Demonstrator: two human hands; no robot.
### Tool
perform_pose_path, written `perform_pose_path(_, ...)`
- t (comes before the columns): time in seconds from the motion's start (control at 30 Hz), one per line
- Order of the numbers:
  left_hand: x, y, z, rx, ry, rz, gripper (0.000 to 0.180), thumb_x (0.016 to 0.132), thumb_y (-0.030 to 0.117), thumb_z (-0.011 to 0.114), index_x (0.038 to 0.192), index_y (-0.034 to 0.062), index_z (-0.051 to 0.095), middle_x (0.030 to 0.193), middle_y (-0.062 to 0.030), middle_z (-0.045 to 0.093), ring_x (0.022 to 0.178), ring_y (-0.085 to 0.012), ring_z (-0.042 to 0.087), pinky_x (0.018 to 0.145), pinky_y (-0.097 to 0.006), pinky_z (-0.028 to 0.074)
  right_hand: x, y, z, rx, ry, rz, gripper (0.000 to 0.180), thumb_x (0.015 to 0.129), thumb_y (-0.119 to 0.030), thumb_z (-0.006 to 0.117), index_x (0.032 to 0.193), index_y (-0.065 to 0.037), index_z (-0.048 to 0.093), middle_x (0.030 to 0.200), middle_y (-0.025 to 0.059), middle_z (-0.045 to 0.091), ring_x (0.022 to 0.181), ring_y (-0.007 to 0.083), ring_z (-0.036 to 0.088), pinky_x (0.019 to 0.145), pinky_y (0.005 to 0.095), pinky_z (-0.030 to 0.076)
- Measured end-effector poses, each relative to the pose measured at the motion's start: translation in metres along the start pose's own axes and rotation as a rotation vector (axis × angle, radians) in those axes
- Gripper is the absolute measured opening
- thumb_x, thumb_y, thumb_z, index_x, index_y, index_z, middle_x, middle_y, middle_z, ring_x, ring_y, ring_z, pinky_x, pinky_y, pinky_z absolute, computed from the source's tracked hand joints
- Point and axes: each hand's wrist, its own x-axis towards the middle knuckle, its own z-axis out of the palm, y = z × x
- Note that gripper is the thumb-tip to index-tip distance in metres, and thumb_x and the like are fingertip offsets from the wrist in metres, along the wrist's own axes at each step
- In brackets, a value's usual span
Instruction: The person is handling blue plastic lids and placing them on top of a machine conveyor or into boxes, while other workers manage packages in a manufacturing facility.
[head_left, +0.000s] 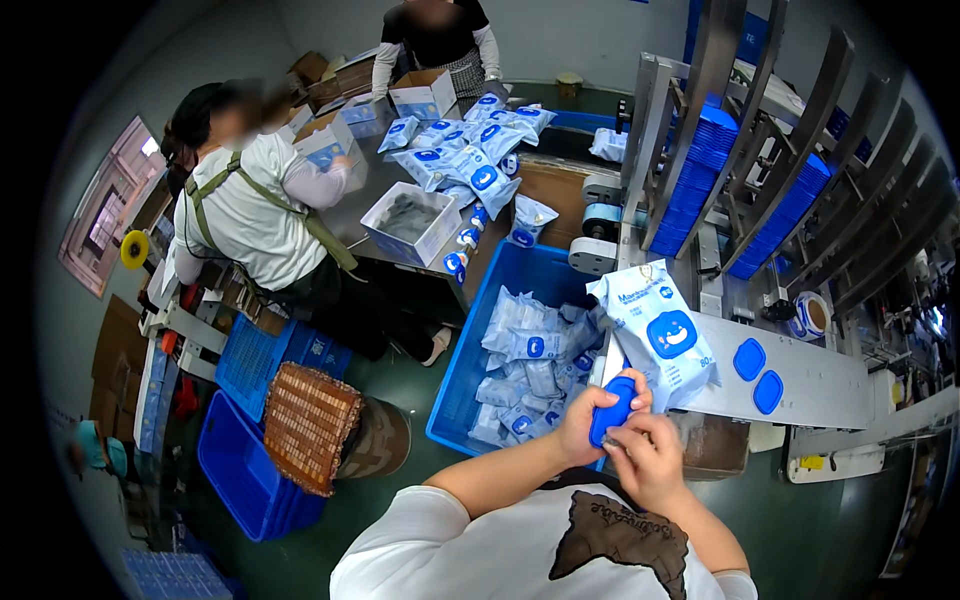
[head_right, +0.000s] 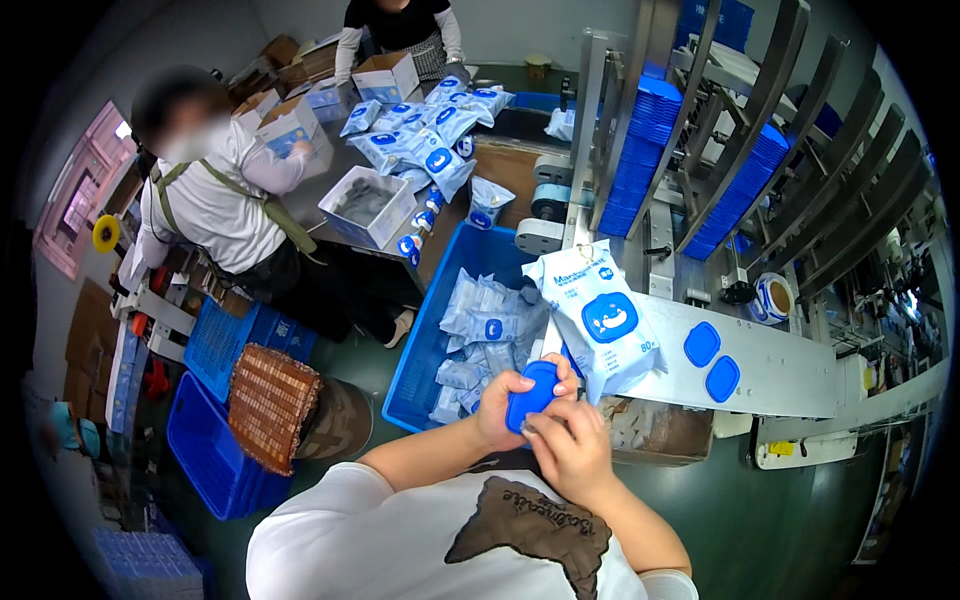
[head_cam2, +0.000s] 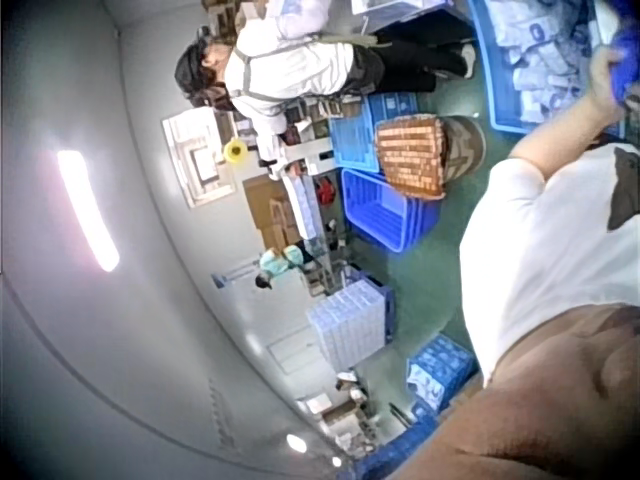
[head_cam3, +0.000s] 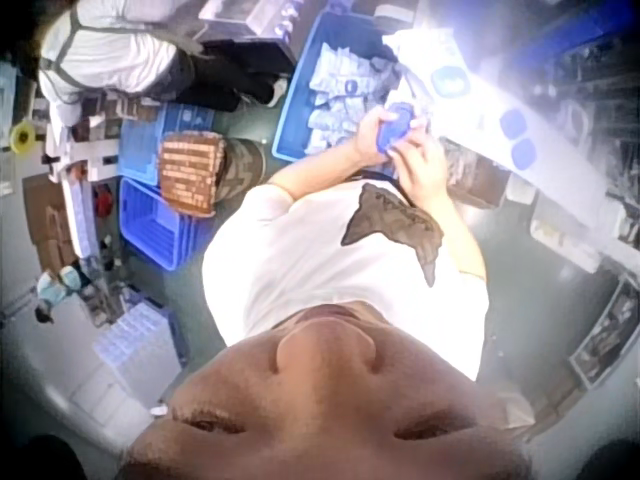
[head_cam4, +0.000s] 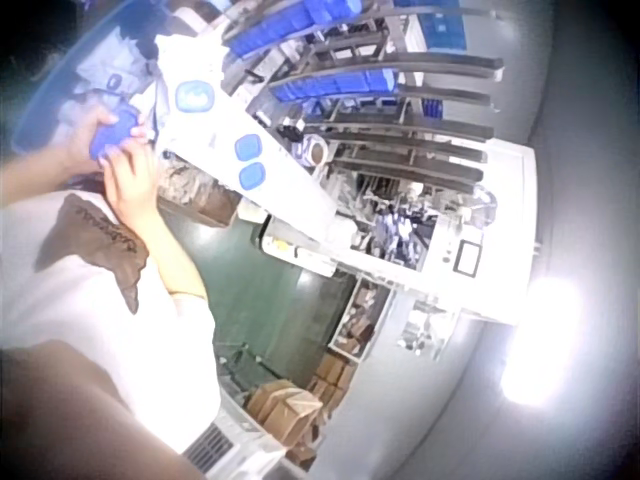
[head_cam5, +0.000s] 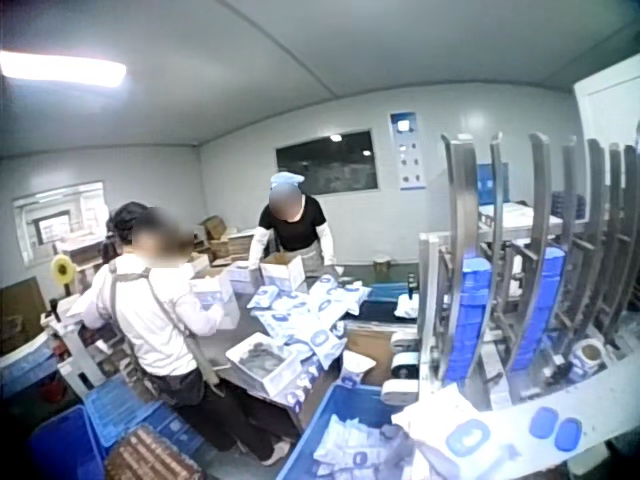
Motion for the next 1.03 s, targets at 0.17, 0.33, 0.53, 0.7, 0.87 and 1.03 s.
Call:
perform_pose_path(0.17,-0.006,0.012,-0.011,-0.011,-0.063,-0.005,0.035,0.071,0.027,0.053,0.098,0.007,0.043,0.089,-0.0049,0.045,0.079,-0.0156,0.046,0.077,-0.03,0.039,-0.012,0.005,-0.011,0.034,0.18,0.199,0.022,0.069,-0.004,0.071,0.09,-0.007,0.065,0.089,0.0084,0.055,0.076,0.0261,0.055,0.068,0.0362,0.044)
perform_pose_path(0.33,0.002,0.0,0.0,-0.045,-0.009,-0.007,0.036,0.071,0.026,0.054,0.098,0.0049,0.043,0.087,-0.006,0.044,0.078,-0.016,0.046,0.074,-0.029,0.04,-0.007,0.006,0.009,0.029,0.02,-0.011,0.023,0.069,-0.005,0.072,0.091,-0.006,0.066,0.094,0.0079,0.055,0.078,0.0224,0.056,0.068,0.0328,0.046)
perform_pose_path(0.53,-0.012,0.03,-0.017,-0.042,0.03,0.035,0.035,0.069,0.027,0.056,0.096,0.0073,0.047,0.088,-0.0068,0.045,0.078,-0.0175,0.046,0.076,-0.033,0.039,-0.021,0.032,-0.04,0.234,0.385,0.404,0.017,0.083,-0.011,0.061,0.096,-0.001,0.065,0.111,0.0102,0.045,0.092,0.0187,0.051,0.081,0.0291,0.043)
perform_pose_path(0.7,-0.005,0.037,-0.002,-0.139,0.026,0.067,0.041,0.07,0.03,0.055,0.103,0.0063,0.048,0.092,-0.0096,0.047,0.083,-0.0211,0.047,0.08,-0.036,0.039,-0.041,0.044,-0.039,0.459,0.18,0.454,0.046,0.092,-0.034,0.046,0.126,-0.004,0.052,0.143,0.0137,0.027,0.118,0.0231,0.043,0.094,0.0339,0.034)
perform_pose_path(0.87,-0.004,0.036,0.006,-0.108,0.091,0.071,0.052,0.071,0.031,0.054,0.114,0.0037,0.047,0.105,-0.0138,0.05,0.086,-0.0237,0.048,0.079,-0.037,0.04,-0.037,0.028,-0.04,0.791,0.104,0.736,0.087,0.08,-0.06,0.042,0.146,-0.008,0.023,0.152,0.0093,0.02,0.124,0.0253,0.04,0.096,0.0349,0.031)
perform_pose_path(1.03,-0.003,0.025,0.008,-0.049,0.069,0.032,0.059,0.072,0.032,0.055,0.124,0.004,0.044,0.117,-0.014,0.048,0.088,-0.0241,0.049,0.08,-0.039,0.041,-0.044,0.025,-0.055,0.914,0.094,0.751,0.092,0.077,-0.062,0.041,0.147,-0.006,0.019,0.152,0.0096,0.019,0.126,0.0273,0.038,0.098,0.0365,0.03)
